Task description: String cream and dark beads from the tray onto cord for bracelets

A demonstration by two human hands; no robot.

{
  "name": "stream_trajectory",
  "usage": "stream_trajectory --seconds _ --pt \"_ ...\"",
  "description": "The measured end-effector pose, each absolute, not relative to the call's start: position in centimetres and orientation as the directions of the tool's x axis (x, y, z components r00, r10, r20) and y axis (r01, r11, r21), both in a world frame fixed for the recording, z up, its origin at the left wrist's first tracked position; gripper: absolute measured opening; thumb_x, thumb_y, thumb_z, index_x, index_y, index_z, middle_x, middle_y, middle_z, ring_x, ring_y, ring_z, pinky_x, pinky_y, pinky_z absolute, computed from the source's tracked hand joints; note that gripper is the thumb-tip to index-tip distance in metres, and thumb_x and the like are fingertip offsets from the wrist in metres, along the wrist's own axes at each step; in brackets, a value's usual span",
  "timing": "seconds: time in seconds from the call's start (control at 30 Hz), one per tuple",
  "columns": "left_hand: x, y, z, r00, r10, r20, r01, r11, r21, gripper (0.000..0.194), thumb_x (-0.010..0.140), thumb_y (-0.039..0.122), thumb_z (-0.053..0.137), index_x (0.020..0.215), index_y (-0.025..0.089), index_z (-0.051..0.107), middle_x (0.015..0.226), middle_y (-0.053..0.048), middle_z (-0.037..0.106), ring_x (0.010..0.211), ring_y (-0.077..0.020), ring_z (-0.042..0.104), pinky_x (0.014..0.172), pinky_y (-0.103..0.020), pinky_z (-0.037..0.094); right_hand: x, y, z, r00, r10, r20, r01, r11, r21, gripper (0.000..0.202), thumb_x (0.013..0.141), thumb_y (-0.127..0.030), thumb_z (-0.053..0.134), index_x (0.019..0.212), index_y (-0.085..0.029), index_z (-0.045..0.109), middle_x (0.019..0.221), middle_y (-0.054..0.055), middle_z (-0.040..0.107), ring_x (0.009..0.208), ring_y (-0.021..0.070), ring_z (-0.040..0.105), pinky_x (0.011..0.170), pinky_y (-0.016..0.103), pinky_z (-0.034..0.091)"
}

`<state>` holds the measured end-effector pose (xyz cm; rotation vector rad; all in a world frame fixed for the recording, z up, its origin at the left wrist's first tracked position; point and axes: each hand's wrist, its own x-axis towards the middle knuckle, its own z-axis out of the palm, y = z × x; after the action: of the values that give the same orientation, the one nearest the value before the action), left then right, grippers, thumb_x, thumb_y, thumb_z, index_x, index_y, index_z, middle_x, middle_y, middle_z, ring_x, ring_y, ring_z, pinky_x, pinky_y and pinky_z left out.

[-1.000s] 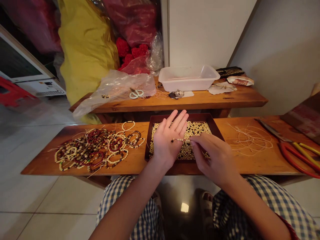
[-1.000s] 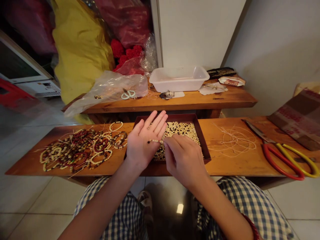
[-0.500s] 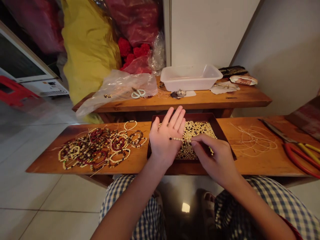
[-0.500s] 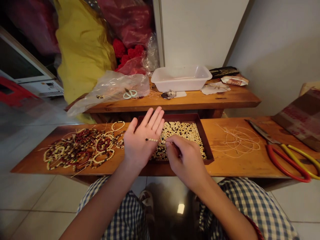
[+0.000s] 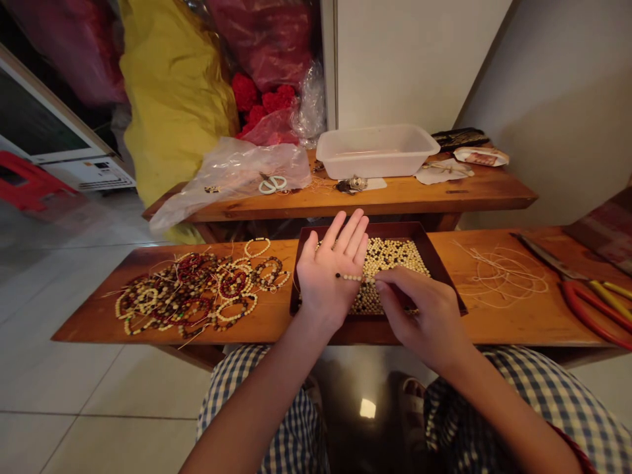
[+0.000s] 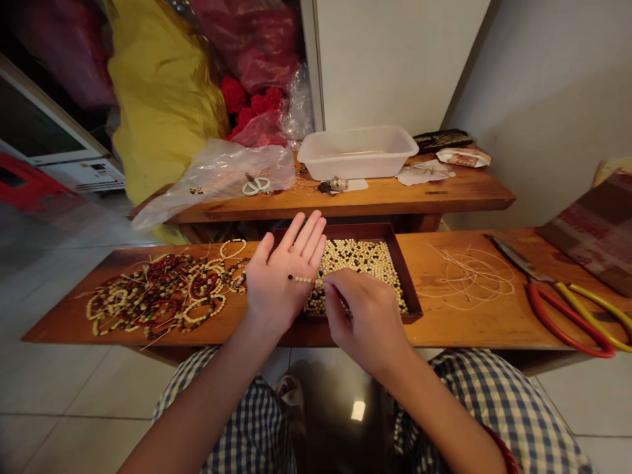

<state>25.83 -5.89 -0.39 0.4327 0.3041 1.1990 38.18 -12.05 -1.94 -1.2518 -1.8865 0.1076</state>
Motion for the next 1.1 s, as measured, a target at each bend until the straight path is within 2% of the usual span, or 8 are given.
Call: stream_trajectory --seconds 0.2,0.5,0.63,0.73,0.8,0.9,1.0,1.1 --pt "25.9 -6.0 -0.3 0.336 0.942 -0.001 -0.817 0.292 0.496 0.052 0.093 0.038 0.024 0.137 0.014 0.037 0.139 -0.009 0.048 0.129 -0.0175 0.043 0.108 -0.030 0.034 38.2 -12.2 -2.0 -0.147 0.790 0.596 0.735 0.490 -0.469 0.011 0.082 -0.011 0.050 0.081 -0.015 0.060 0.071 0.004 0.063 0.063 0.0137 0.056 0.061 0.027 0.042" --pt "26.0 -6.0 -0.4 0.331 0.944 -0.016 -0.819 0.295 0.492 0.050 0.093 0.038 0.025 0.137 0.016 0.037 0.133 -0.009 0.054 0.130 -0.0187 0.043 0.109 -0.033 0.031 38.1 -12.0 -2.3 -0.158 0.801 0.577 0.750 0.477 -0.458 0.013 0.084 -0.014 0.049 0.081 -0.016 0.061 0.078 0.007 0.068 0.068 0.0157 0.061 0.063 0.028 0.043" --pt "25.8 -6.0 -0.5 0.335 0.942 0.003 -0.831 0.294 0.471 0.052 0.092 0.040 0.025 0.137 0.015 0.036 0.135 -0.009 0.052 0.129 -0.0190 0.043 0.109 -0.033 0.032 38.0 -12.0 -2.4 -0.132 0.875 0.467 0.753 0.394 -0.527 0.016 0.089 -0.021 0.045 0.086 -0.018 0.060 0.077 0.005 0.066 0.066 0.0148 0.059 0.063 0.028 0.041" --pt "25.7 -6.1 -0.3 0.348 0.937 0.000 -0.827 0.307 0.472 0.053 0.092 0.042 0.025 0.136 0.015 0.037 0.136 -0.009 0.051 0.129 -0.0191 0.044 0.109 -0.032 0.032 37.8 -12.0 -2.3 -0.081 0.936 0.344 0.714 0.295 -0.635 0.016 0.091 -0.027 0.041 0.090 -0.019 0.055 0.071 0.002 0.060 0.060 0.0132 0.053 0.061 0.028 0.039" --pt "25.8 -6.2 0.1 0.357 0.934 -0.003 -0.811 0.312 0.495 0.052 0.092 0.043 0.026 0.134 0.015 0.040 0.135 -0.010 0.052 0.129 -0.0199 0.044 0.109 -0.032 0.032 37.6 -12.0 -2.2 -0.030 0.954 0.299 0.585 0.259 -0.769 0.016 0.091 -0.028 0.040 0.089 -0.019 0.052 0.070 0.001 0.054 0.059 0.0120 0.048 0.059 0.027 0.037" --pt "26.3 -6.6 0.5 0.365 0.931 0.005 -0.784 0.305 0.541 0.049 0.092 0.043 0.027 0.129 0.016 0.045 0.131 -0.011 0.055 0.128 -0.0222 0.045 0.110 -0.036 0.029 37.4 -11.7 -2.0 -0.028 0.986 0.165 0.156 0.167 -0.973 0.014 0.090 -0.031 0.041 0.086 -0.019 0.049 0.059 -0.005 0.041 0.051 0.0098 0.038 0.049 0.024 0.031" --pt "26.7 -7.2 0.6 0.361 0.931 0.049 -0.746 0.256 0.615 0.041 0.093 0.039 0.031 0.121 0.016 0.050 0.124 -0.012 0.060 0.125 -0.0234 0.049 0.109 -0.038 0.030 37.5 -11.3 -2.1 -0.132 0.985 0.110 -0.220 0.079 -0.972 0.012 0.088 -0.032 0.045 0.090 -0.020 0.044 0.050 -0.010 0.032 0.044 0.0084 0.027 0.044 0.023 0.022" --pt "26.8 -7.7 0.3 0.341 0.929 0.146 -0.694 0.144 0.705 0.032 0.093 0.035 0.036 0.113 0.017 0.054 0.113 -0.012 0.066 0.117 -0.0232 0.056 0.104 -0.039 0.035 37.7 -11.1 -2.2 -0.180 0.970 0.161 -0.375 0.084 -0.923 0.017 0.086 -0.031 0.049 0.095 -0.022 0.039 0.049 -0.011 0.035 0.043 0.0076 0.027 0.044 0.022 0.021"
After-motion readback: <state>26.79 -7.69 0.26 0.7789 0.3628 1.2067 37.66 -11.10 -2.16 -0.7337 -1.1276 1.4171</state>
